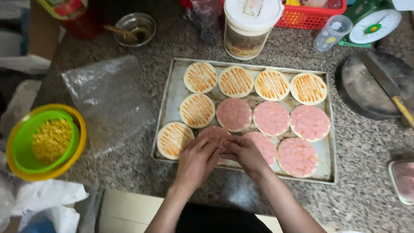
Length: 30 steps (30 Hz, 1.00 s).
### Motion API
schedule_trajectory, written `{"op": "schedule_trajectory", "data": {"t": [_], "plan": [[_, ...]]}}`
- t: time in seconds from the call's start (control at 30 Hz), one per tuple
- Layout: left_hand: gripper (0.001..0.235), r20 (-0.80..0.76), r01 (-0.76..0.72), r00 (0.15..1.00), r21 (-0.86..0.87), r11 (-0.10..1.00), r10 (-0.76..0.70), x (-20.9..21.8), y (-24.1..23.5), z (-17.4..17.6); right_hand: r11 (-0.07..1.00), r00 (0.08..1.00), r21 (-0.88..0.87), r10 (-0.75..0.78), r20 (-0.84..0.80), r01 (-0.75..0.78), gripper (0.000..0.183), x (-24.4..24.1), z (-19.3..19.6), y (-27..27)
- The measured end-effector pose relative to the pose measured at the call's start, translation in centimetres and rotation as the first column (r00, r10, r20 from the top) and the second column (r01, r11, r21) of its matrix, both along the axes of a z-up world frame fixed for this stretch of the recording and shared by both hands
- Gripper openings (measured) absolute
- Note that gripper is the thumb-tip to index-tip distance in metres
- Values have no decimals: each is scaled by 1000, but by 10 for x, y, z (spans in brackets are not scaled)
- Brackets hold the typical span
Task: The person places slices of processed meat onto round buns arranged on a metal baking tray. The buns already have a sauce drizzled on them. The person takes meat slices from a plastic container and arranges them on the buns by hand.
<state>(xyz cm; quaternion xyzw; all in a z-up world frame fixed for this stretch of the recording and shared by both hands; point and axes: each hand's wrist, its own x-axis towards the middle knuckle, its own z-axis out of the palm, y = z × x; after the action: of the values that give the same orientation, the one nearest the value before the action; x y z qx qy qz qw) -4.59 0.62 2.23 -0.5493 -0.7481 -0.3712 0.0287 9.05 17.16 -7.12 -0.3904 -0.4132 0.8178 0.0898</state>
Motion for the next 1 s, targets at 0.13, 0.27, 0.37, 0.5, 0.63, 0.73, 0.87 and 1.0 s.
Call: {"op": "schedule_trajectory", "data": {"t": [0.13, 0.27, 0.37, 0.5, 0.63, 0.73, 0.87, 1.0], "plan": [[15, 137, -92, 986, -68, 993, 100, -74, -3, -41, 995, 994, 4, -105, 38, 105, 37, -44, 0, -1], [14, 181, -177, 962, -163, 971, 206, -154, 8, -64, 969, 968, 10, -246, 39, 246, 34, -81, 14, 4], [21, 114, -202, 967, -199, 959, 227, -188, 29, -86, 949, 947, 28, -315, 66, 314, 37, -96, 15, 10], [19, 147, -92, 982, -180, 979, 119, -206, 66, -104, 935, 930, 32, -355, 97, 353, 32, -108, -9, 23], [21, 124, -30, 991, -178, 983, 53, -204, 105, -113, 935, 925, 51, -354, 137, 350, 31, -112, -13, 40], [20, 147, 40, 989, -266, 963, -1, -204, 119, -131, 935, 926, 68, -353, 130, 347, 34, -119, -4, 46], [18, -35, -106, 994, -306, 946, 100, -212, 127, -155, 935, 927, 90, -352, 133, 342, 36, -128, 20, 49], [16, -108, -154, 986, -303, 941, 127, -212, 127, -159, 944, 933, 97, -328, 150, 316, 31, -117, -13, 50]]}}
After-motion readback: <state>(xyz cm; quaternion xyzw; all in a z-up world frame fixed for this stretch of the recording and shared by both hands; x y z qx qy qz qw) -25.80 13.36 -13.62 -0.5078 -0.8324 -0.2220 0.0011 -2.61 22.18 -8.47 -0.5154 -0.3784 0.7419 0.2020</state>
